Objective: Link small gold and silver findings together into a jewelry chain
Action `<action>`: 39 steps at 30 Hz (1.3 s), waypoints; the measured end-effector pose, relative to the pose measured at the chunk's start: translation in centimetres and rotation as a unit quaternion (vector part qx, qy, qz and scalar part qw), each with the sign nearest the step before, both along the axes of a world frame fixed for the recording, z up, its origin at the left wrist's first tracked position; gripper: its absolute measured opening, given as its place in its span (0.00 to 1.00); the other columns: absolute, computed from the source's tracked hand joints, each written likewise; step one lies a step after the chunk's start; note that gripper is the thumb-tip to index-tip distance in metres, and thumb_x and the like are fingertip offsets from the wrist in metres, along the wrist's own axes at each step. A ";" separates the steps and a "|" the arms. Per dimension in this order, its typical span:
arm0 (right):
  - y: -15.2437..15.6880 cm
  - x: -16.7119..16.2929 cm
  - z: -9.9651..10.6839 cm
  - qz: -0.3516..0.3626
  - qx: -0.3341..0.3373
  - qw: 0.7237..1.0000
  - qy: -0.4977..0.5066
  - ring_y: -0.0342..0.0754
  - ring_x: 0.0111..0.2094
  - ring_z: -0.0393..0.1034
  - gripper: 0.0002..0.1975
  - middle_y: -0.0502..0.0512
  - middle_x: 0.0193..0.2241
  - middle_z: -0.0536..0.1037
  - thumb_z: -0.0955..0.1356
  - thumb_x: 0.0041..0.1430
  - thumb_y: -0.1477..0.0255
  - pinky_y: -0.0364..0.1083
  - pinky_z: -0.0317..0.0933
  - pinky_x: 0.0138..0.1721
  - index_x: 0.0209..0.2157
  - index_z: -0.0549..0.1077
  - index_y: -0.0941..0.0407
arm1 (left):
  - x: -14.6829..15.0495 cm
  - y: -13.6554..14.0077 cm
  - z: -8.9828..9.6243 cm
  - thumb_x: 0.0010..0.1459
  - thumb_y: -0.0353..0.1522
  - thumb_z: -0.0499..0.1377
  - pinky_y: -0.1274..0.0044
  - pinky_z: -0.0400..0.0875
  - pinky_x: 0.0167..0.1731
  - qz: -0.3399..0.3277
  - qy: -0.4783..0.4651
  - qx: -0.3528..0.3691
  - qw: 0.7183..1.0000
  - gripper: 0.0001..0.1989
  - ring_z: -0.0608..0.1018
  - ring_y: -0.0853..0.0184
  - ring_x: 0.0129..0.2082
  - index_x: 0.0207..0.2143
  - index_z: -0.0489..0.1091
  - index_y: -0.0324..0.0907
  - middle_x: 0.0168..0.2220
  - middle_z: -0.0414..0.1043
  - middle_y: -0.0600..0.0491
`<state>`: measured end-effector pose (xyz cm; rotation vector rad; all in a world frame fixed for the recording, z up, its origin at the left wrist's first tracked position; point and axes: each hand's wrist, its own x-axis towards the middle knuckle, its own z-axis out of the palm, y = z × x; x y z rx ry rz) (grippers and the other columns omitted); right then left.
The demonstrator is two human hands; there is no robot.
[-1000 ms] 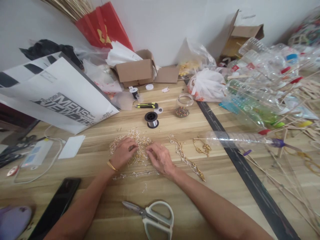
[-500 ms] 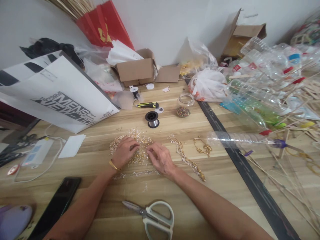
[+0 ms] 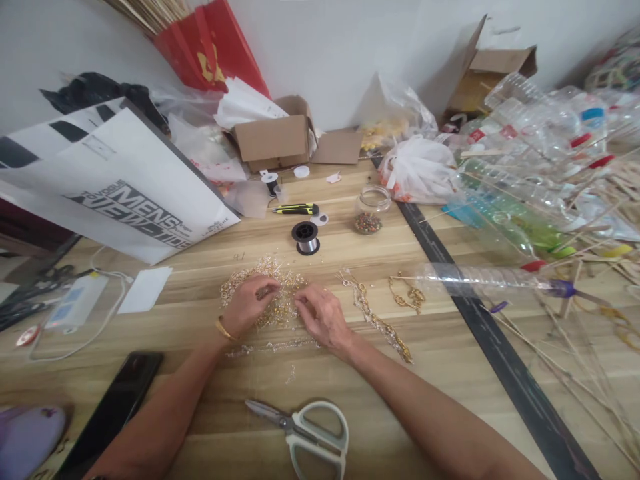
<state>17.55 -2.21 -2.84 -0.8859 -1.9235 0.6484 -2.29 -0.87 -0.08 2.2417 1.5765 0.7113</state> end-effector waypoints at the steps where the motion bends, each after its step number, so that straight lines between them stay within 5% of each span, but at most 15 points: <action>1: 0.0 0.0 -0.1 0.000 0.001 1.000 0.001 0.45 0.29 0.65 0.04 0.52 0.27 0.71 0.62 0.61 0.76 0.44 0.58 0.32 0.33 0.67 0.56 | -0.1 0.0 0.0 0.53 0.24 0.58 0.71 0.66 0.40 0.008 -0.001 0.006 1.000 0.06 0.73 0.65 0.35 0.33 0.72 0.40 0.32 0.76 0.52; 15: 0.0 0.0 -0.2 0.005 -0.010 1.000 -0.012 0.46 0.29 0.65 0.05 0.52 0.27 0.71 0.62 0.61 0.75 0.44 0.59 0.32 0.34 0.68 0.56 | 0.0 -0.3 -0.1 0.58 0.30 0.56 0.69 0.63 0.43 -0.052 0.088 0.005 0.995 0.07 0.69 0.64 0.36 0.29 0.73 0.40 0.31 0.72 0.51; 39: -0.3 0.1 -0.1 0.017 -0.019 0.999 -0.024 0.46 0.31 0.67 0.05 0.54 0.29 0.73 0.62 0.62 0.73 0.45 0.61 0.33 0.34 0.69 0.56 | -0.3 -0.1 -0.4 0.51 0.26 0.59 0.75 0.68 0.37 0.003 -0.074 -0.008 0.997 0.03 0.75 0.67 0.31 0.26 0.73 0.39 0.28 0.76 0.52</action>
